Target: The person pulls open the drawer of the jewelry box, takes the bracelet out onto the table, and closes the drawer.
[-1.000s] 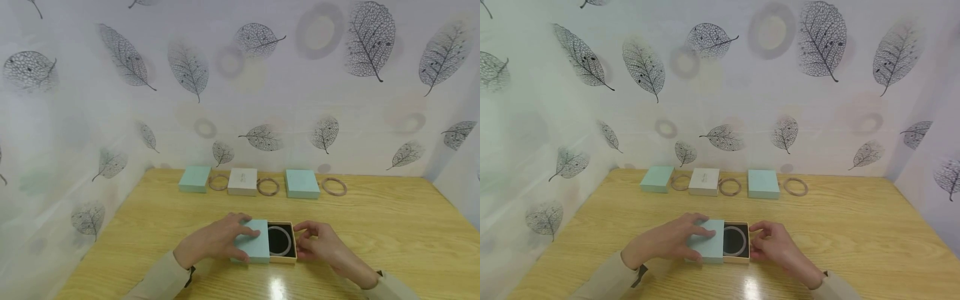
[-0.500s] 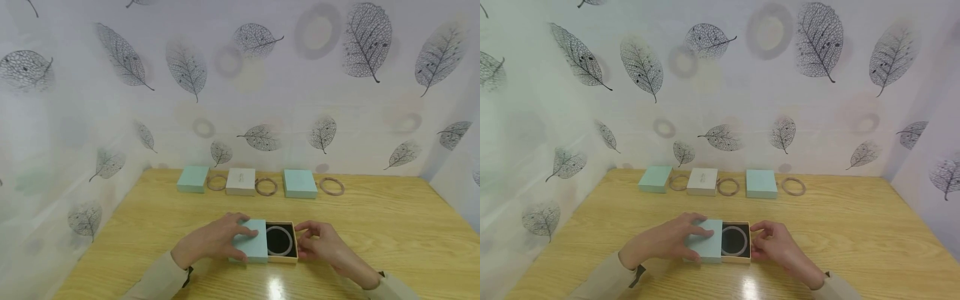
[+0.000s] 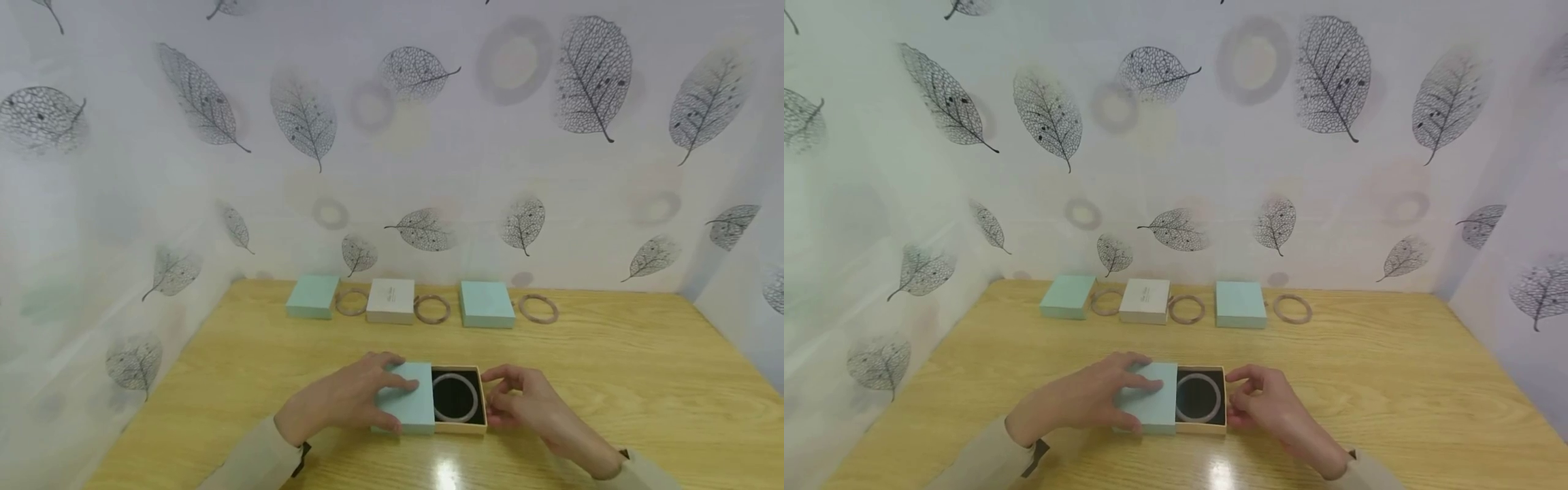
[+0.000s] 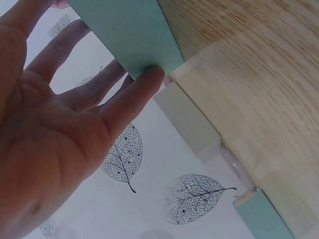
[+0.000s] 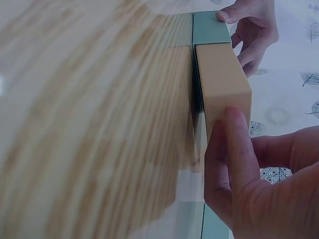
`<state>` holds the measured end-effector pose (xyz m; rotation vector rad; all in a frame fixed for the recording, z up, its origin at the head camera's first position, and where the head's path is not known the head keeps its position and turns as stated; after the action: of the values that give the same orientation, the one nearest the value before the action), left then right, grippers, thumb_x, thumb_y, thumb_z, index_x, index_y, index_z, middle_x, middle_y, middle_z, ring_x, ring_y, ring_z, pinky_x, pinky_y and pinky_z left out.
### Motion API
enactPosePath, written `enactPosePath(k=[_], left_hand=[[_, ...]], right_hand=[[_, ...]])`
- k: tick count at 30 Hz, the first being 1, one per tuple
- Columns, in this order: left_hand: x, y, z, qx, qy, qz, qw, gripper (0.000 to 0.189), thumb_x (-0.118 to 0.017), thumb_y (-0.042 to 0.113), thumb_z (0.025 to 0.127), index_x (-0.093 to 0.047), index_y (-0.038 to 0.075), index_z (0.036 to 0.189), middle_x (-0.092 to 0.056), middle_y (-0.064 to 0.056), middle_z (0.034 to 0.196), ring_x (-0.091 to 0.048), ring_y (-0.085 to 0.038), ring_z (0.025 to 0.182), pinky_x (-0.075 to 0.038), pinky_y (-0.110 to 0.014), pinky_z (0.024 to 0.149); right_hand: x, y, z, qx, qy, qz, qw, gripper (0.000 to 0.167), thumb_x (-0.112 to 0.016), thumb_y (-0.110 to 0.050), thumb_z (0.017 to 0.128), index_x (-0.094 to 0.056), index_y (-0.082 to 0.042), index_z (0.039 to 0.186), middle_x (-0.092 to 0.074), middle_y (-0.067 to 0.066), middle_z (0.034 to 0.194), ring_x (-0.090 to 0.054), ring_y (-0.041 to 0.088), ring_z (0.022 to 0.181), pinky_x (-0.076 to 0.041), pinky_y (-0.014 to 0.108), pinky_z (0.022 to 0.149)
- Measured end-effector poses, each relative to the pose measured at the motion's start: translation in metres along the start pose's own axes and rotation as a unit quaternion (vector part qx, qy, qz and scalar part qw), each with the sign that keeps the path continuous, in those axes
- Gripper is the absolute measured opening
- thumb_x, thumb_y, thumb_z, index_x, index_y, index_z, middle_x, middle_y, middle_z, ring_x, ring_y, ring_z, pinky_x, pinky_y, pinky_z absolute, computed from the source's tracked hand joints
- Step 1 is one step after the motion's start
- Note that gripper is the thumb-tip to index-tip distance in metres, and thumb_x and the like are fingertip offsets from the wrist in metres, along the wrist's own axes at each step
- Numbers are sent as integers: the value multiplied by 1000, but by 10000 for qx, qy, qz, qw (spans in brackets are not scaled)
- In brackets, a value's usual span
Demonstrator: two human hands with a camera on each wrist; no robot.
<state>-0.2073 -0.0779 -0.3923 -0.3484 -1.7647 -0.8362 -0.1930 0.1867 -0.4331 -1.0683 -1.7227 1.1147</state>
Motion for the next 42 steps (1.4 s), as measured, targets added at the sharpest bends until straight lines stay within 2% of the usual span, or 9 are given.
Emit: enactPosePath(k=[5, 19, 28, 38, 42], left_hand=[[-1, 0, -1, -21, 53, 65, 10000, 65, -83, 48, 82, -63, 30, 141, -47, -13, 156, -49, -34, 141, -48, -49, 113], [-2, -1, -1, 92, 15, -126, 9999, 65, -82, 48, 82, -63, 31, 141, -45, -12, 158, -46, -33, 143, -45, -50, 115], [-2, -1, -2, 84, 31, -137, 9999, 65, -82, 49, 82, -62, 31, 142, -45, -11, 159, -45, -33, 144, -44, -51, 116], [-1, 0, -2, 8, 98, -97, 9999, 66, -82, 48, 81, -63, 30, 141, -46, -12, 158, -46, -34, 143, -46, -49, 115], [-1, 0, -3, -26, 131, -52, 9999, 66, -82, 48, 81, -63, 29, 141, -46, -13, 157, -47, -34, 143, -46, -49, 115]], right_hand=[[3, 1, -1, -33, 4, -3, 10000, 38, -56, 4, 97, -51, 13, 134, -61, 10, 94, -69, 17, 79, -63, 29, 70], [14, 2, -6, 20, 116, -56, 9999, 39, -56, 4, 98, -51, 13, 135, -61, 11, 96, -69, 18, 81, -64, 31, 73], [16, 5, -5, -98, 126, -61, 9999, 40, -55, 5, 97, -52, 14, 135, -61, 12, 98, -70, 18, 81, -64, 30, 73], [15, 1, -4, -61, 75, -365, 9993, 43, -57, 5, 95, -51, 15, 136, -63, 15, 103, -70, 20, 85, -64, 32, 74], [16, -9, -6, 231, 190, -910, 9954, 42, -61, 1, 93, -55, 11, 134, -65, 15, 101, -71, 21, 83, -64, 34, 67]])
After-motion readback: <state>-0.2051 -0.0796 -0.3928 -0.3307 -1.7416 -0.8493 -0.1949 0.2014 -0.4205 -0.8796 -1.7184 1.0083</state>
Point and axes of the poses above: each hand's wrist, its own z-axis towards the middle knuckle, its own x-axis out of the back of the hand, y = z × x, the point moved 5 cm from there along z, towards the middle knuckle
